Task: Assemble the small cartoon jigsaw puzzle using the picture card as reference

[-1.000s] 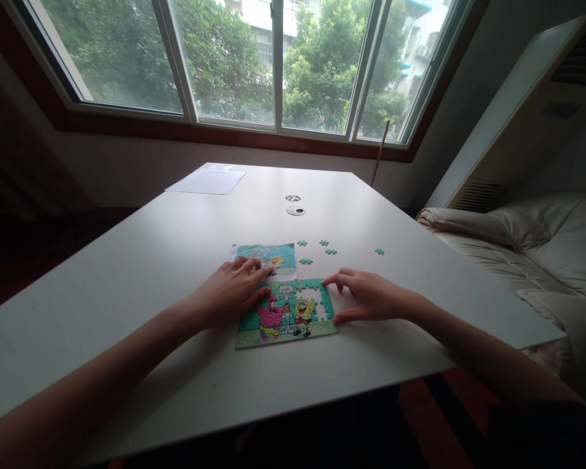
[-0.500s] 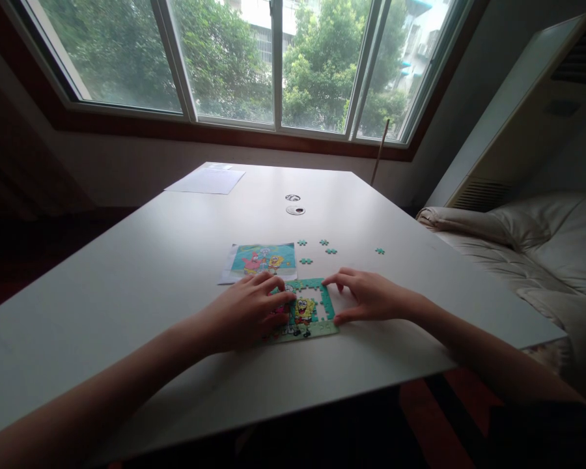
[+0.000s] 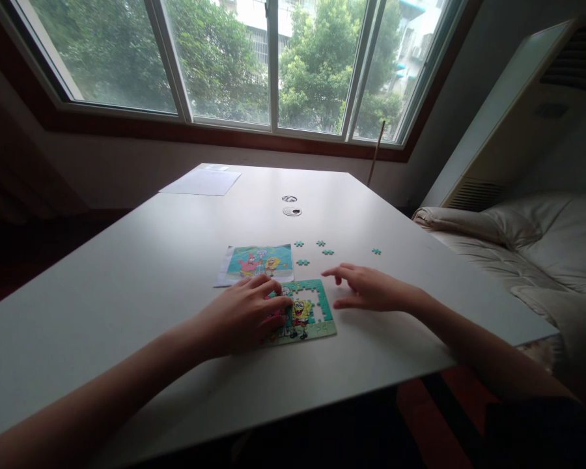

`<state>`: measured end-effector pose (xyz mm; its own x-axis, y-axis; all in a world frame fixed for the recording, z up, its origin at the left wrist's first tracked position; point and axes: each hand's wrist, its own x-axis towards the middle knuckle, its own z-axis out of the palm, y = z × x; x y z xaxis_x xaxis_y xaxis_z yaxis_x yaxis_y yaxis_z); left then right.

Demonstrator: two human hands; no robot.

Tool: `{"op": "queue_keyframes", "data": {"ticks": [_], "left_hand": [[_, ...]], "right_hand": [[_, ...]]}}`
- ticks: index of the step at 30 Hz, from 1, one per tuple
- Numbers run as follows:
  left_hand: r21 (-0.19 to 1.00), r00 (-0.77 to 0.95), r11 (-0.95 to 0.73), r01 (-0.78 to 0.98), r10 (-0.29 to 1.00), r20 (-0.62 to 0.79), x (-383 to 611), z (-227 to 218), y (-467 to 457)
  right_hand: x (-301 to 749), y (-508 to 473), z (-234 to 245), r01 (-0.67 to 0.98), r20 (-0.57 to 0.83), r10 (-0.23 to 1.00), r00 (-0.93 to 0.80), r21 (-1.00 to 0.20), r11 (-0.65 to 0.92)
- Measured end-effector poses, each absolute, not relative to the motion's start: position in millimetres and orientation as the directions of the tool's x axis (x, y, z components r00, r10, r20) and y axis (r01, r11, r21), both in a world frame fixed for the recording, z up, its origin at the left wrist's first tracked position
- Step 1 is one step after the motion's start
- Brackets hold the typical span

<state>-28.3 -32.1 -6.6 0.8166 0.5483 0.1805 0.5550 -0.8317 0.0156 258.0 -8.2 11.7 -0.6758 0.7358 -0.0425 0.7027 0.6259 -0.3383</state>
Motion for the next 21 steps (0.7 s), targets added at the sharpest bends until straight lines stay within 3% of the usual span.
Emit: {"op": "queue_keyframes", "data": {"ticks": [4,7,10,15,21], "left_hand": [[0.014,0.819,-0.833,0.553,0.546,0.176,-28.2,-5.6,-32.3],[0.014,0.816,-0.830,0.557,0.551,0.178,-28.0,-5.5,-32.6],[0.024,0.813,-0.827,0.562,0.557,0.170,-27.7,-5.5,-33.0],[0.039,0.815,-0.833,0.552,0.549,0.187,-28.5,-5.7,-32.8],[0.041,0.822,-0.841,0.539,0.536,0.192,-29.6,-7.5,-31.2]], "right_hand": [[293.8,23.5,10.0,0.785,0.125,0.823,-0.554,-0.252,0.566],[332.4,50.3,5.1,0.885,0.176,0.894,-0.413,-0.153,0.439],[363.1,67.7,0.2,0.940,0.136,0.940,-0.313,-0.097,0.327],[374.9,73.3,-0.6,0.959,-0.002,0.964,-0.264,-0.103,0.263],[366.3,71.3,1.1,0.959,0.006,0.969,-0.247,-0.139,0.246]]}}
